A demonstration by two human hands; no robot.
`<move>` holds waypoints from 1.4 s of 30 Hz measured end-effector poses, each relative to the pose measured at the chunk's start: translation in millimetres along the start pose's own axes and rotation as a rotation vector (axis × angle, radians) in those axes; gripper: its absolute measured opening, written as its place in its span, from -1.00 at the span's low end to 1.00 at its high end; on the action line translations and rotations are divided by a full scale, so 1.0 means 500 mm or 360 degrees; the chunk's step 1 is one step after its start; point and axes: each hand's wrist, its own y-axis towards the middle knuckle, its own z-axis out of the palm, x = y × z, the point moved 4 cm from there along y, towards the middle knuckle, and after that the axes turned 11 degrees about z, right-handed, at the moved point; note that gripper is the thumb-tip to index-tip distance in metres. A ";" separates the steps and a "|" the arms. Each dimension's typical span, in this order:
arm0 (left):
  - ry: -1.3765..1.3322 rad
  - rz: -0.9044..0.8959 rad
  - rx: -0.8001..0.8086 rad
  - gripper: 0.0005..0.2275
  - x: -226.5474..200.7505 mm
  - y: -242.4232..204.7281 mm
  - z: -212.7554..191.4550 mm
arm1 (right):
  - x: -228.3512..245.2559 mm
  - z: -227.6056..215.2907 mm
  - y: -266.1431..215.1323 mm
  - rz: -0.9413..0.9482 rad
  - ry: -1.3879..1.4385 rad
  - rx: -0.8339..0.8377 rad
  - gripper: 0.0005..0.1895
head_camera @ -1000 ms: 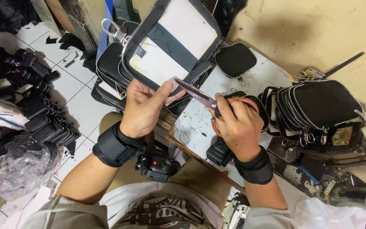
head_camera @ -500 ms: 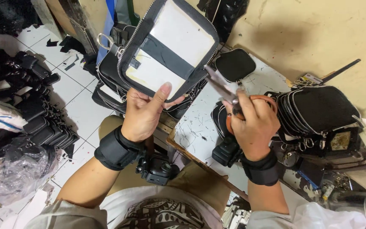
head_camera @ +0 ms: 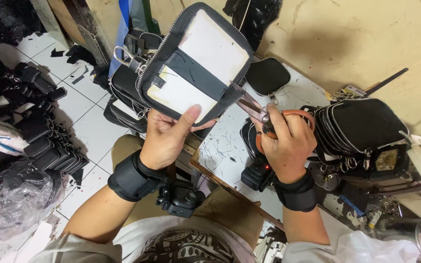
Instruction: Trim excess material from small bags using scissors
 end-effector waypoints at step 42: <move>0.1082 0.0608 0.1350 -0.72 0.064 0.024 0.093 | -0.103 -0.267 -0.029 0.1227 0.0800 0.0161 -0.73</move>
